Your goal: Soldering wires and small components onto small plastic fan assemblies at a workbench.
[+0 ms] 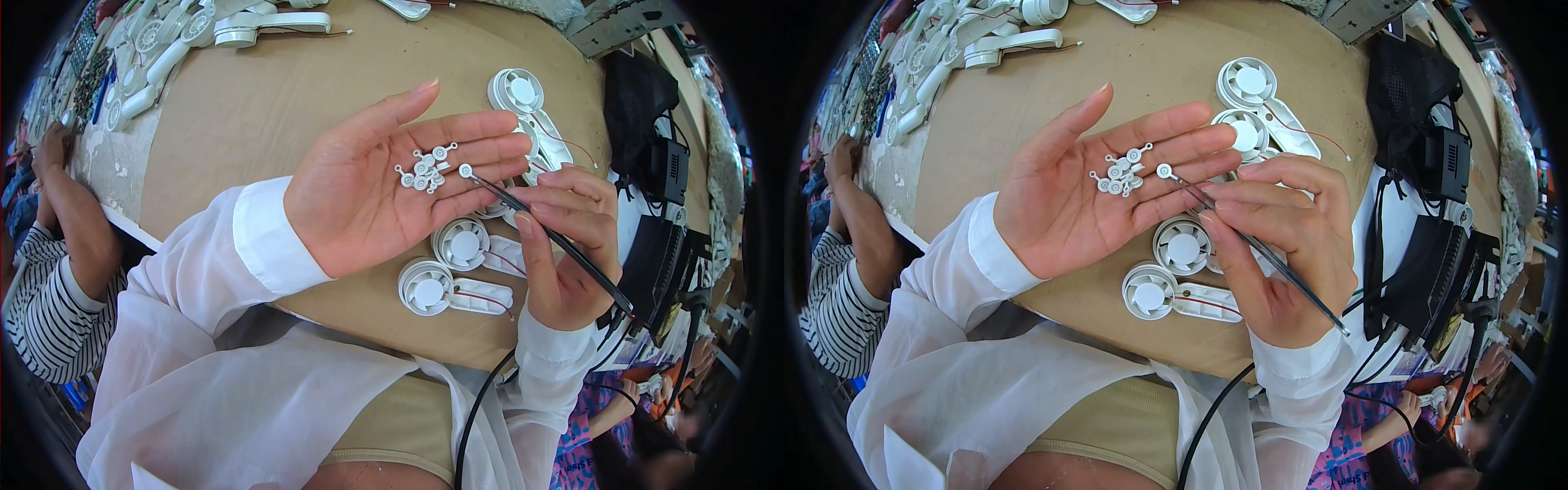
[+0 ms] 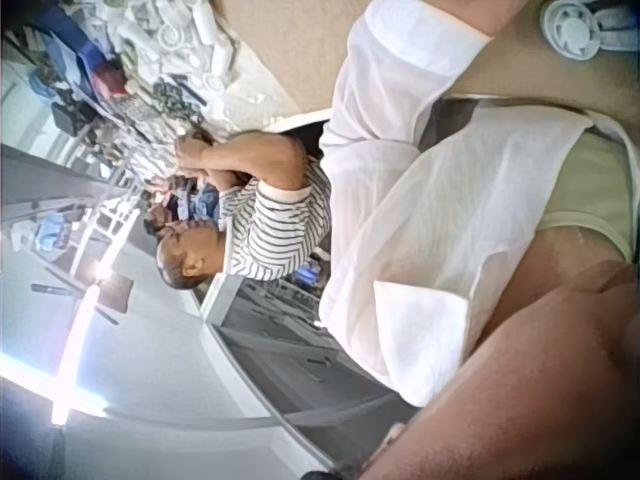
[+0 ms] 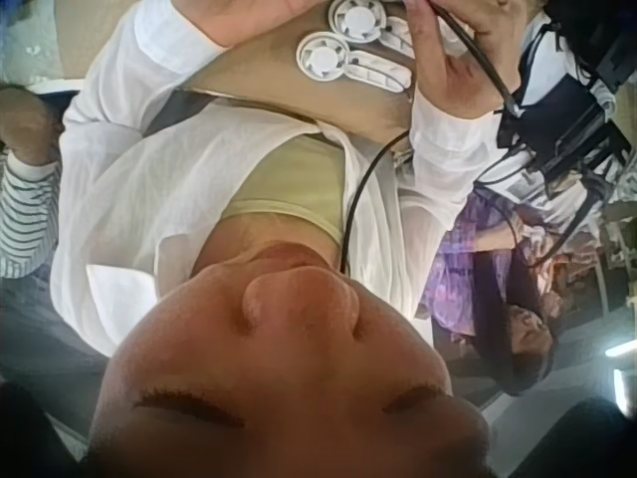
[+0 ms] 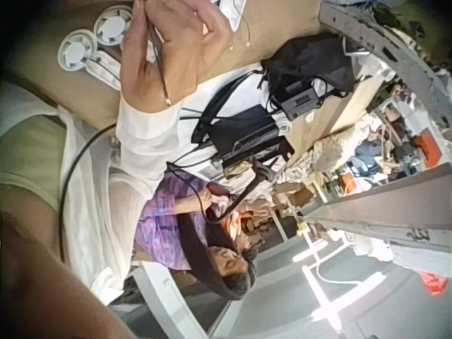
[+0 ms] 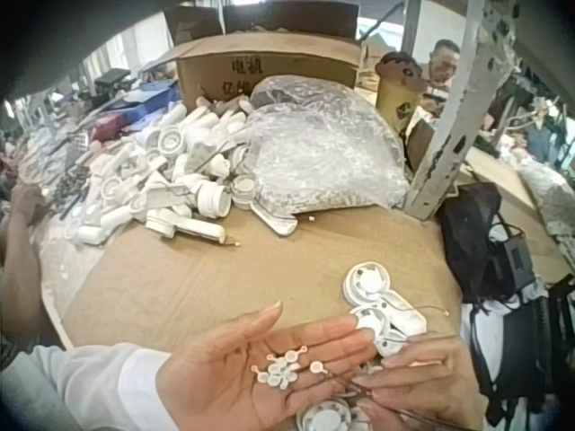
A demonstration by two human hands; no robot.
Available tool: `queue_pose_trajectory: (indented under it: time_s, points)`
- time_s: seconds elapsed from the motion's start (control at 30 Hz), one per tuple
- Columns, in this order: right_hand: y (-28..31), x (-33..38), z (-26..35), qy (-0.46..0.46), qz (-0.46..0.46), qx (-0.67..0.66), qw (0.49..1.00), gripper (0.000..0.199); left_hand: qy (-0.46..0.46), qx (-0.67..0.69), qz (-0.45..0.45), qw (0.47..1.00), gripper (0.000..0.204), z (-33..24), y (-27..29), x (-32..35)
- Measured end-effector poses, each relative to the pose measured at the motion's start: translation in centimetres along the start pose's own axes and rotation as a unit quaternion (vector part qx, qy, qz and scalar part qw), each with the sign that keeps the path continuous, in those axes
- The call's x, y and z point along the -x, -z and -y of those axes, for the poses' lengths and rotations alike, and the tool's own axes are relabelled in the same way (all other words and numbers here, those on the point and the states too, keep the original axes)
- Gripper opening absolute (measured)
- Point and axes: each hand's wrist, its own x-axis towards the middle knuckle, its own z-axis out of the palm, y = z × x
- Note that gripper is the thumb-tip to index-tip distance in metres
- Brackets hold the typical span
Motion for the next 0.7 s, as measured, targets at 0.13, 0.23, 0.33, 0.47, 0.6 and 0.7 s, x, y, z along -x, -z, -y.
queue_pose_trajectory:
  time_s: [0.13, 0.23, 0.33, 0.47, 0.6, 0.7]
  points:
    - [0.3, 0.4, 0.3, -0.008, -0.006, -0.009, 1.000, 0.026, 0.010, 0.015, 0.004, 1.000, 0.062, 0.0, 0.7, 0.0]
    - [1.3, 1.0, 0.3, -0.026, -0.026, -0.097, 0.995, 0.020, -0.003, -0.011, 0.006, 1.000, 0.055, -0.2, 1.7, -0.5]
    - [3.3, 3.0, 1.6, -0.038, -0.026, -0.132, 0.990, 0.018, -0.020, -0.036, 0.038, 0.998, 0.045, 0.3, 4.1, 0.0]
    - [6.3, 6.1, 3.3, -0.063, 0.051, -0.088, 0.993, 0.014, 0.028, -0.091, 0.053, 0.994, 0.034, 1.0, 4.1, 1.0]
    - [7.0, 8.5, 4.3, -0.096, 0.111, 0.013, 0.989, 0.011, 0.008, -0.304, 0.041, 0.952, 0.030, 2.9, 3.6, 2.6]
    - [6.5, 10.0, 4.7, -0.160, 0.099, 0.017, 0.982, 0.009, -0.290, -0.793, 0.109, 0.524, 0.019, 5.5, 4.4, 3.3]
